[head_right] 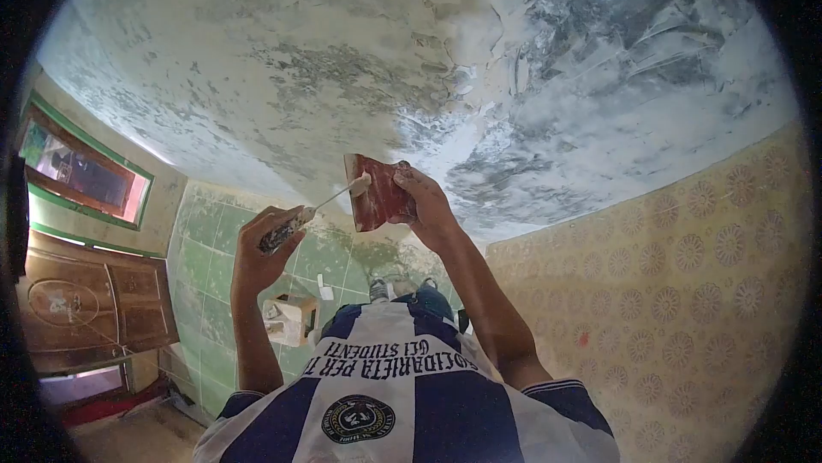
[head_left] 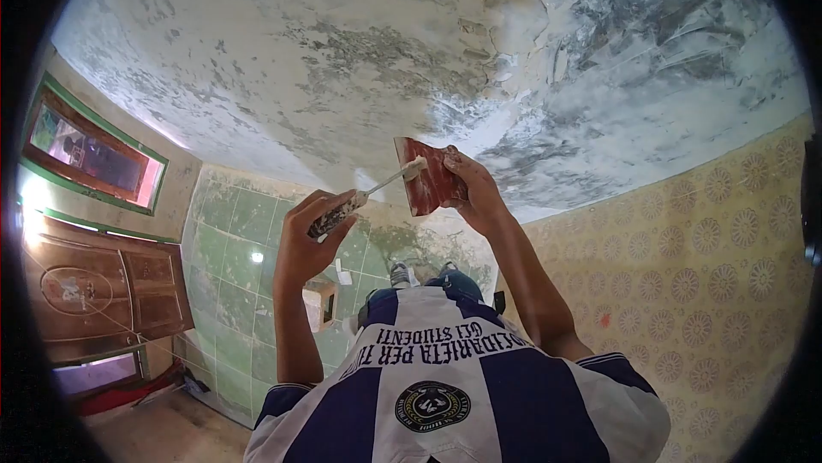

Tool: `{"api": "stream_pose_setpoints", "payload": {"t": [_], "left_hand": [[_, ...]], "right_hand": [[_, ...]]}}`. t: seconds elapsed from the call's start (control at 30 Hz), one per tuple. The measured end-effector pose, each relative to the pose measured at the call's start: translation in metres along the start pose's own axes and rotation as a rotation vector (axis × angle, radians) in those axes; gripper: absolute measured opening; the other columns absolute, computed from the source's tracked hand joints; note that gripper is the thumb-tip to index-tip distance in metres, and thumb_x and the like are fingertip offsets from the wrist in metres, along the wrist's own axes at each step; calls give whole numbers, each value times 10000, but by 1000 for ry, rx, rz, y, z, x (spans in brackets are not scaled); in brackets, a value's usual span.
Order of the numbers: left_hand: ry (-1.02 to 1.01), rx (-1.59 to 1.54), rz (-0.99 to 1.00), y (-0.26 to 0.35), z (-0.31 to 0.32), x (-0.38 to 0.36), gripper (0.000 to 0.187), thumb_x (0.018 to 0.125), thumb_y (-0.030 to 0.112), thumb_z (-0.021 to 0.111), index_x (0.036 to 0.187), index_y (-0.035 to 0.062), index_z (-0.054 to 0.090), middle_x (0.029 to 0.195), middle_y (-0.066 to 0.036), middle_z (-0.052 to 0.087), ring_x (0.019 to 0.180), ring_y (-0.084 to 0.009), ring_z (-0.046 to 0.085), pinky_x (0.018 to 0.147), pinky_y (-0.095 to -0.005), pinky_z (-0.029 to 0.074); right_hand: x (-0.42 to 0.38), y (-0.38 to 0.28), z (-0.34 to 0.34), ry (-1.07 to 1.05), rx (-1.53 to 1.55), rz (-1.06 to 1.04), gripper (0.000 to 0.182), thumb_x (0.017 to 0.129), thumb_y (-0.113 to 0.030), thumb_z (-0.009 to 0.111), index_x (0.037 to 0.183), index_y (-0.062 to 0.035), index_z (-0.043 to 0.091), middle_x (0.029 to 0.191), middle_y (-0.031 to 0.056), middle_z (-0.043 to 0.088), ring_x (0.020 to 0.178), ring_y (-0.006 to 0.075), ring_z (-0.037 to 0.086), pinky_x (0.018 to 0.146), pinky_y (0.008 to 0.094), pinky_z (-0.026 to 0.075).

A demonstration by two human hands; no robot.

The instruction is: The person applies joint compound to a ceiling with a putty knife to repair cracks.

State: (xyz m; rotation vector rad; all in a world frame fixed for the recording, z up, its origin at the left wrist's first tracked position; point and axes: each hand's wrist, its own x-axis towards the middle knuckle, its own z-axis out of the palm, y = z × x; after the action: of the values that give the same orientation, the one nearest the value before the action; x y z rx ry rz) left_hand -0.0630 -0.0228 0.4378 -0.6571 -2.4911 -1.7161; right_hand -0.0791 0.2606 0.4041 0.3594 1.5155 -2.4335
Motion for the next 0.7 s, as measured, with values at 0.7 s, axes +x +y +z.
{"api": "stream_pose_setpoints", "payload": {"t": [0.7], "left_hand": [[166, 194, 262, -50, 7, -8, 436, 674, -79, 780, 1062, 119, 751, 999, -69, 671, 903, -245, 645, 716, -350, 533]], "right_hand": [[-19, 5, -16, 24, 280, -6, 337, 985, -258, 545, 1256, -58, 568, 1072, 15, 658, 855, 46, 652, 534, 150, 537]]}}
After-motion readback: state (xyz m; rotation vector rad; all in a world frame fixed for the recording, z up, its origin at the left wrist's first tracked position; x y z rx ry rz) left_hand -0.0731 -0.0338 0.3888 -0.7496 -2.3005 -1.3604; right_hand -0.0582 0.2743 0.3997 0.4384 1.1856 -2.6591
